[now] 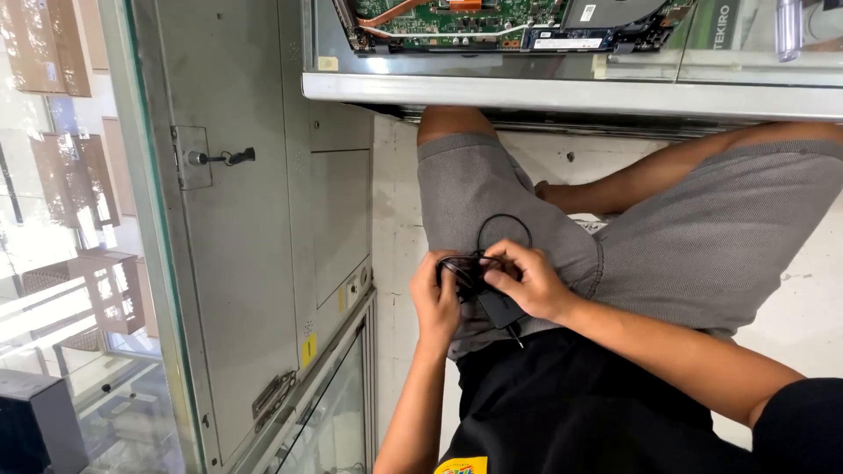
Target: Disassembling a laptop to access internal components and untangling a power adapter cable
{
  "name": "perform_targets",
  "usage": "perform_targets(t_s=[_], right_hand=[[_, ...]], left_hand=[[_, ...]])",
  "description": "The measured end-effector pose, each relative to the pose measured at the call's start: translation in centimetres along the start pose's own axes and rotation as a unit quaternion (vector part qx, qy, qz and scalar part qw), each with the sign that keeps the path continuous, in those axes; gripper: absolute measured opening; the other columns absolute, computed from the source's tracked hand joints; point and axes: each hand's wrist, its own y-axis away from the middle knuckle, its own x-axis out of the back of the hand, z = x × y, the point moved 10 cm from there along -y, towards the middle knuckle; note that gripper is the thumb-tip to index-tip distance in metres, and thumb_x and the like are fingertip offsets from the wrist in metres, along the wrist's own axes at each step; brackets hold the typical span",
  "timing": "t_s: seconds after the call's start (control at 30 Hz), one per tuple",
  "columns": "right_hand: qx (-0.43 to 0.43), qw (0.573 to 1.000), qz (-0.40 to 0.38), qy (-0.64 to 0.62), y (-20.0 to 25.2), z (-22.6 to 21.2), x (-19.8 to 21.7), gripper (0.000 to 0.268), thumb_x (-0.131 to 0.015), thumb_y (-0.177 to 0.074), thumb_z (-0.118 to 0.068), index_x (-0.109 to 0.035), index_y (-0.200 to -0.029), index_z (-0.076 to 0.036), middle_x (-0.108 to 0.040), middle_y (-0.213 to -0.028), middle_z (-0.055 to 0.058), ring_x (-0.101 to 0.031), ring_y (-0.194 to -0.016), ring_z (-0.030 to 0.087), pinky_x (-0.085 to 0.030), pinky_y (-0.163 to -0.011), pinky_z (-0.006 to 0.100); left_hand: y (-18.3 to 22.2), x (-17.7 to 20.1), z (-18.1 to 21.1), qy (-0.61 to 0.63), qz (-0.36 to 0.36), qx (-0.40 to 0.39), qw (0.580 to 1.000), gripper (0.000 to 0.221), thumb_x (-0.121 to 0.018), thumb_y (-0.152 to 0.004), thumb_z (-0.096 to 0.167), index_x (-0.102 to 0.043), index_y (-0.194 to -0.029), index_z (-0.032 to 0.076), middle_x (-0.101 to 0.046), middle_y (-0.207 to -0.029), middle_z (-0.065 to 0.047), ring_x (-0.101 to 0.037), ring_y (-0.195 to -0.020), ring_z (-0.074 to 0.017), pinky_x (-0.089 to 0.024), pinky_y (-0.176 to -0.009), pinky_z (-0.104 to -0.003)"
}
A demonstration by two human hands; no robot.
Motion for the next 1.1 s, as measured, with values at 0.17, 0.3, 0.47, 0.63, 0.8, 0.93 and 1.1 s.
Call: perform_targets(t_s=[0.17, 0.3, 0.47, 0.63, 0.8, 0.93, 1.1], right_hand=[[-0.035, 0.997, 0.01, 0.063, 0.1, -0.1, -0.4, 0.024, -0.075, -0.083, 0.001, -0.076, -0.104, -0.008, -0.078, -0.076, 0.007, -0.067, -0.068, 0.015, -0.055, -0.06, 0.032], [-0.129, 0.988, 0.047, 0.065, -0.2, 2.6, 1.3, 0.032, -0.05, -0.082, 0.005, -0.077, -0.093, -0.008, -0.079, -0.075, 0.008, -0.07, -0.072, 0.016, -0.056, -0.069, 0.032], [-0.194, 0.977, 0.041, -0.073, 0.6, 4.3, 0.3, 0.032, -0.04, -0.085, 0.007, -0.068, -0.095, -0.003, -0.077, -0.084, 0.017, -0.077, -0.073, 0.023, -0.05, -0.046, 0.022], [-0.215, 0.971, 0.044, -0.093, 0.5, 5.2, 0.4, 0.024, -0.039, -0.086, 0.004, -0.062, -0.091, -0.003, -0.076, -0.079, 0.021, -0.079, -0.068, 0.026, -0.047, -0.039, 0.021], [-0.072, 0.997, -0.029, -0.017, 1.7, 1.6, 0.6, 0.062, -0.073, -0.088, -0.011, -0.048, -0.144, 0.002, -0.071, -0.108, 0.025, -0.075, -0.09, 0.026, -0.06, -0.062, 0.03], [-0.019, 0.999, -0.044, 0.015, 2.0, 1.1, 1.6, 0.077, -0.085, -0.083, -0.018, -0.046, -0.145, 0.006, -0.063, -0.128, 0.024, -0.068, -0.107, 0.028, -0.056, -0.076, 0.031], [0.032, 0.998, 0.019, 0.046, -0.1, -2.3, 2.9, 0.037, -0.053, -0.107, -0.013, -0.055, -0.134, 0.012, -0.054, -0.125, 0.023, -0.063, -0.102, 0.028, -0.052, -0.076, 0.03]], left_hand=[[0.1, 0.0, -0.1, 0.007, 0.049, -0.011, 0.999, 0.023, -0.055, -0.098, -0.003, -0.072, -0.093, 0.012, -0.068, -0.08, -0.007, -0.065, -0.071, -0.0302, -0.053, -0.073, -0.039], [-0.2, 3.9, 0.1, 0.117, 0.22, 0.082, 0.965, 0.026, -0.038, -0.107, 0.0, -0.063, -0.101, 0.005, -0.055, -0.054, -0.008, -0.052, -0.031, -0.0141, -0.043, -0.032, -0.023], [-0.7, 6.3, -3.9, 0.168, 0.287, 0.123, 0.935, 0.01, -0.051, -0.107, 0.004, -0.058, -0.101, 0.005, -0.053, -0.068, -0.009, -0.055, -0.036, -0.0163, -0.046, -0.031, -0.025], [-0.9, 7.4, -6.9, 0.251, 0.395, 0.159, 0.869, 0.015, -0.068, -0.104, 0.014, -0.054, -0.104, 0.009, -0.057, -0.091, -0.004, -0.057, -0.058, -0.0087, -0.05, -0.048, -0.017], [-1.8, 5.0, -9.1, 0.19, 0.191, 0.138, 0.953, 0.037, -0.059, -0.101, -0.01, -0.055, -0.137, -0.003, -0.055, -0.126, -0.023, -0.062, -0.125, -0.0377, -0.05, -0.108, -0.05], [-0.4, 3.8, -7.3, 0.17, 0.134, 0.161, 0.963, 0.061, -0.07, -0.102, 0.006, -0.042, -0.156, 0.003, -0.049, -0.144, -0.028, -0.05, -0.138, -0.0445, -0.046, -0.111, -0.058], [2.5, 2.4, -7.3, 0.203, 0.155, 0.15, 0.955, 0.054, -0.069, -0.099, 0.003, -0.052, -0.15, 0.0, -0.05, -0.152, -0.025, -0.044, -0.143, -0.0508, -0.044, -0.113, -0.058]])
